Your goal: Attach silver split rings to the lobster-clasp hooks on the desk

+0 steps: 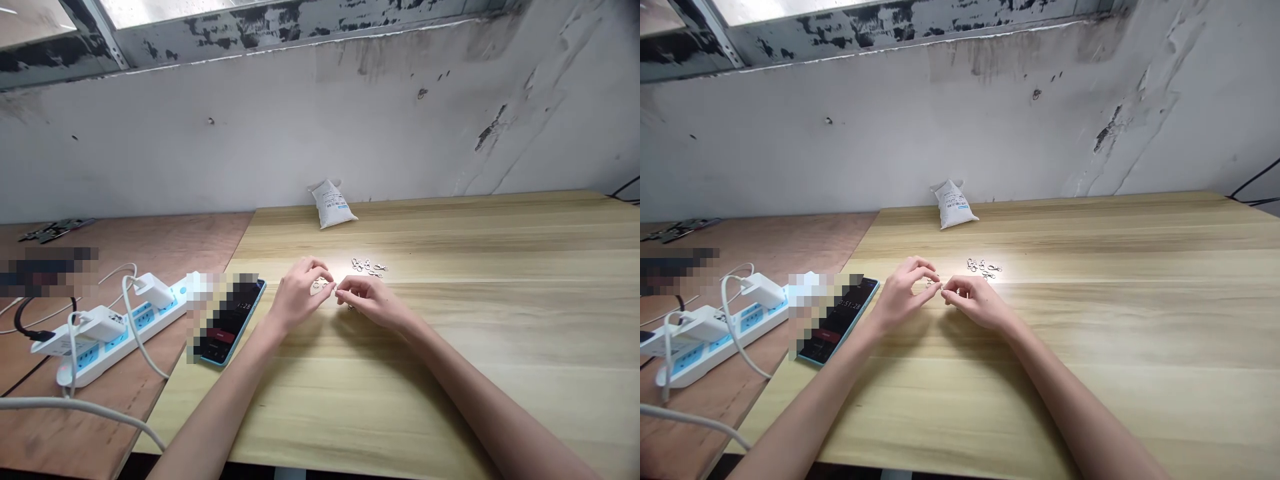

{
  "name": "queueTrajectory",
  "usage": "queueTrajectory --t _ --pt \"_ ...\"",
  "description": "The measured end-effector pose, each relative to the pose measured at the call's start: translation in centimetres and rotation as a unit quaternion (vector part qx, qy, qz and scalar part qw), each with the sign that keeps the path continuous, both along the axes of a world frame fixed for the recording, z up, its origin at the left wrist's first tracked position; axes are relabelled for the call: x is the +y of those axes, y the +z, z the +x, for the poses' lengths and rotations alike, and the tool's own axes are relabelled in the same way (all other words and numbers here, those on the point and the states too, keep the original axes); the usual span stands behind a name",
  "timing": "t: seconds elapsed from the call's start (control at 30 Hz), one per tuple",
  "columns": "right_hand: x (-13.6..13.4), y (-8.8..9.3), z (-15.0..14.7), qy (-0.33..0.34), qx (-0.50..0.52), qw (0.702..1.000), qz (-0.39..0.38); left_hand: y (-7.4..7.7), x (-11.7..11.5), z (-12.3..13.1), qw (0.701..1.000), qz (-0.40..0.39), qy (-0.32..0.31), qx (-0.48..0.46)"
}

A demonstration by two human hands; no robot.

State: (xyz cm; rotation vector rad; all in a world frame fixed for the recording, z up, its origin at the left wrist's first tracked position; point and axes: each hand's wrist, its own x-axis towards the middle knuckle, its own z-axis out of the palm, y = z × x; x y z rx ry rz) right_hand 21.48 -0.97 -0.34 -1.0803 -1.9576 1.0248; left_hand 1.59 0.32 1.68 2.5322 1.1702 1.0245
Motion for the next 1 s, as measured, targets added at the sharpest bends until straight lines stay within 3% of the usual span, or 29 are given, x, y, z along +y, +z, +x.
queueTrajectory --t 0.1,0.2,0.3,0.57,0.73,0.83,0.93,1.0 --pt "0.0 -0.3 -0.2 -0.058 -0.053 0.993 0.092 0.0 0.1 0.1 0.985 -0.157 0.026 -0.069" --pt "0.1 -0.8 -0.4 -0.1 -0.106 0.971 0.19 -0.2 0.4 0.3 0.939 -0.306 -0.012 -0.158" --pt "0.1 -1.1 -0.6 -0.114 -0.144 0.952 0.244 -0.2 0.5 0.5 0.897 -0.386 -0.029 -0.212" --pt "0.0 -0.6 -0.4 -0.113 -0.231 0.913 0.317 0.0 0.4 0.4 0.874 -0.429 0.004 -0.228" --pt "0.0 -0.4 -0.4 -0.094 -0.257 0.907 0.322 -0.3 0.5 0.3 0.811 -0.489 -0.003 -0.32" --pt "0.0 -0.4 -0.4 -0.088 -0.257 0.909 0.317 -0.4 0.6 0.2 0.791 -0.499 0.0 -0.355" --pt "0.1 -0.6 -0.5 -0.1 -0.243 0.917 0.301 -0.5 0.6 0.2 0.802 -0.487 0.01 -0.345" --pt "0.2 -0.9 -0.6 -0.116 -0.207 0.932 0.273 -0.6 0.5 0.3 0.837 -0.449 0.013 -0.314"
